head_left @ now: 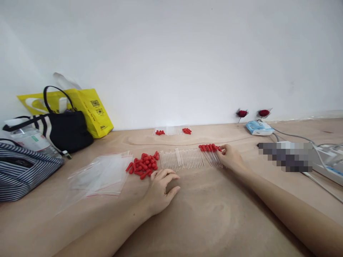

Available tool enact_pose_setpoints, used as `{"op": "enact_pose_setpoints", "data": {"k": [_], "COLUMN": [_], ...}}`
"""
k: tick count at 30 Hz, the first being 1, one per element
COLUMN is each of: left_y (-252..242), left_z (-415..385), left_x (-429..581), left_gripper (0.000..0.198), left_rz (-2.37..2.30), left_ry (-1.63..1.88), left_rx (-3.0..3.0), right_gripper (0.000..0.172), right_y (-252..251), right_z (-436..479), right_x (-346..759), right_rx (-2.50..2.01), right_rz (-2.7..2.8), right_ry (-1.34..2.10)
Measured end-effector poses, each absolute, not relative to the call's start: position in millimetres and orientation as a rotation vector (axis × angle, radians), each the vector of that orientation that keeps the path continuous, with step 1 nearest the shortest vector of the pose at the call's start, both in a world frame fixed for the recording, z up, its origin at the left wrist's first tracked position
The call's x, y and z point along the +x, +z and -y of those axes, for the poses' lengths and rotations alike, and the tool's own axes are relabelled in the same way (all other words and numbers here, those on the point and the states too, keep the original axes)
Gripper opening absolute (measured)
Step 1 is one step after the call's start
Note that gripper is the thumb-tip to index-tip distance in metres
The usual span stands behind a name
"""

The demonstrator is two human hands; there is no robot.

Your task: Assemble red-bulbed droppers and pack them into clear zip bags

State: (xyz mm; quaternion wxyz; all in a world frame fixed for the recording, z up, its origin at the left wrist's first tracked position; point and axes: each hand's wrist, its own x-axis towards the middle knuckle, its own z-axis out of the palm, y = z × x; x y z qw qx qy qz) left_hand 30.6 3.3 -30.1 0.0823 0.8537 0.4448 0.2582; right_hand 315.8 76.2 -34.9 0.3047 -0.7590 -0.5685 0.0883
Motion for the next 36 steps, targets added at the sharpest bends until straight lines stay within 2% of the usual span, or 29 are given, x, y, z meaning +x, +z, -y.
{"op": "enact_pose_setpoints", "data": {"k": [11,18,22,25,36], "left_y": [-30.9,-3.7,18.9,28.9,19.8], "left_z": [-2.2,-24.7,-55.6,-75.9,-133.4], "left_x": [31.9,6.8,-29.4,-43.3,-4.9], "left_gripper": [0.012,0.012,0.017,0.021,0.031], "left_rz": [-1.357,-1.781,-2.048,-2.148,-2.306], "left_ry": [0.756,0.852,0.616,0.407,0.170], "left_rx": [2.547,2.444,2.337,2.268,2.014], "right_gripper": [0.022,0.026,0.017,0.017,0.017], "right_y": [-34.8,-15.6,-14.0,-12.6,-9.4], "right_z": [-74.8,-79.9,-91.7,-97.6,-104.5], "right_x": [301.4,262.6,255.8,254.5,251.4], "right_rx": [-2.036,-2.095,-2.150,-2.193,-2.283], "right_rz": [1.666,2.008,2.019,2.020,2.008], "right_ry": [0.078,0.040,0.074,0.096,0.184]}}
